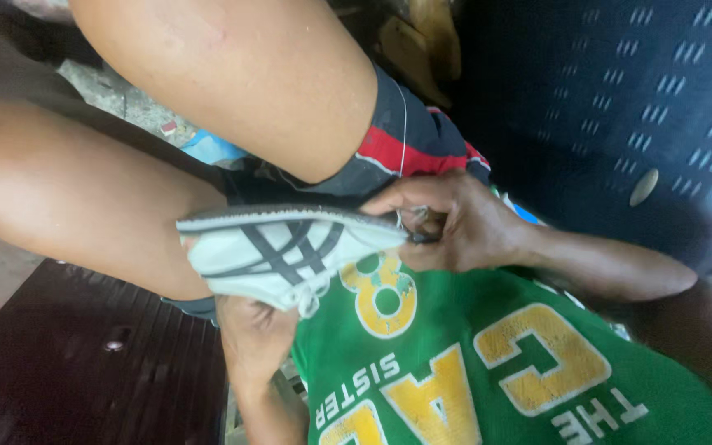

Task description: The person sits on the floor and sews a white sneaker using a needle and thread. They repeatedly insert the needle into the shoe's sole and pull the thread through to stitch the shoe.

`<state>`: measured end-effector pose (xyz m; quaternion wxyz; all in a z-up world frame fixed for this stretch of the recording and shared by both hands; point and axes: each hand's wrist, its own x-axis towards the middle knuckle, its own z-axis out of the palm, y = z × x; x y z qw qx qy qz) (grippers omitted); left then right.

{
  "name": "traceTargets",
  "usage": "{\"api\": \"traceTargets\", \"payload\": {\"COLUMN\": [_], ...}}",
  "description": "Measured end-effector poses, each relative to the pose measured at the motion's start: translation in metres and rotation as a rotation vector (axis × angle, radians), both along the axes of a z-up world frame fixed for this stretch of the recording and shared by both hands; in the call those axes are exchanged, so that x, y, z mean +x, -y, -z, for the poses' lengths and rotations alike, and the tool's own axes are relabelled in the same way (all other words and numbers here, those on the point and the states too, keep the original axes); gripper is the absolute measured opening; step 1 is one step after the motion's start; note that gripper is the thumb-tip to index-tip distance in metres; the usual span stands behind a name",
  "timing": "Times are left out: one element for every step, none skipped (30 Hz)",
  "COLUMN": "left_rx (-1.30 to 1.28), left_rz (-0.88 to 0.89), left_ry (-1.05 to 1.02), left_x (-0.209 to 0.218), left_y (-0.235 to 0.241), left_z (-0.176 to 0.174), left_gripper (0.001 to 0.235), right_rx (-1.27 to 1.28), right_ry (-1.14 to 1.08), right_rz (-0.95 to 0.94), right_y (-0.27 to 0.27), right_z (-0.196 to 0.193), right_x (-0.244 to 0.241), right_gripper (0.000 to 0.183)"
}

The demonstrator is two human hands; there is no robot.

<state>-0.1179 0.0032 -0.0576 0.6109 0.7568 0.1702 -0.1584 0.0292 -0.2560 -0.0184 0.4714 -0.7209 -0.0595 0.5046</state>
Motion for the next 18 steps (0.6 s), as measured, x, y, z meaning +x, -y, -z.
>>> {"api": "traceTargets", "payload": {"left_rx": [0.046, 0.085, 0.123, 0.173, 0.224, 0.28, 0.423, 0.562, 0.611, 0.664, 0.584, 0.511, 0.438, 0.519, 0.601, 0.687, 0.774, 0.851], "left_rz": [-0.068, -0.124, -0.18, -0.236, -0.292, -0.365, -0.388, -0.415, -0.558, -0.685, -0.719, -0.76, -0.797, -0.791, -0.785, -0.764, -0.742, -0.712], "left_ry": [0.045, 0.084, 0.122, 0.134, 0.145, 0.174, 0.157, 0.144, 0.004, -0.152, -0.027, 0.1, 0.227, 0.251, 0.274, 0.283, 0.291, 0.296], "left_x": [-0.005, -0.011, -0.017, -0.026, -0.034, -0.038, -0.045, -0.051, -0.055, -0.065, -0.068, -0.072, -0.077, -0.077, -0.075, -0.075, -0.073, -0.068], "left_y": [0.005, 0.008, 0.011, 0.009, 0.0, -0.007, -0.023, -0.039, -0.055, -0.075, -0.089, -0.098, -0.104, -0.101, -0.096, -0.089, -0.08, -0.068], "left_z": [0.006, 0.009, 0.012, 0.009, 0.004, 0.005, -0.001, -0.002, 0.003, 0.002, 0.017, 0.031, 0.038, 0.053, 0.061, 0.059, 0.052, 0.042], "left_gripper": [0.013, 0.008, 0.006, 0.02, 0.036, 0.051, 0.055, 0.059, 0.064, 0.07, 0.067, 0.065, 0.063, 0.057, 0.052, 0.047, 0.042, 0.037], "right_rx": [-0.015, 0.005, 0.026, 0.044, 0.038, 0.038, 0.038, 0.062, 0.085, 0.111, 0.094, 0.087, 0.08, 0.091, 0.102, 0.113, 0.093, 0.064], "right_ry": [-0.033, 0.003, 0.039, 0.059, 0.011, -0.018, -0.047, -0.033, -0.018, -0.022, -0.046, -0.071, -0.096, -0.076, -0.056, -0.052, -0.066, -0.083], "right_rz": [0.012, -0.011, -0.034, -0.045, -0.007, 0.015, 0.036, 0.037, 0.037, 0.05, 0.064, 0.069, 0.073, 0.049, 0.025, 0.011, -0.001, -0.006], "right_y": [0.001, 0.002, 0.004, 0.004, 0.005, 0.006, 0.006, 0.007, 0.008, 0.008, 0.008, 0.008, 0.009, 0.011, 0.014, 0.014, 0.014, 0.015], "right_z": [0.003, 0.003, 0.006, 0.008, 0.009, 0.014, 0.018, 0.022, 0.025, 0.025, 0.024, 0.024, 0.024, 0.024, 0.024, 0.023, 0.024, 0.023], "right_x": [0.002, 0.0, -0.002, -0.009, -0.016, -0.015, -0.014, -0.011, -0.008, -0.011, -0.015, -0.016, -0.016, -0.01, -0.004, -0.003, -0.001, -0.001], "right_gripper": [0.05, 0.05, 0.05, 0.05, 0.049, 0.048, 0.046, 0.046, 0.046, 0.046, 0.046, 0.046, 0.046, 0.047, 0.048, 0.048, 0.048, 0.047]}}
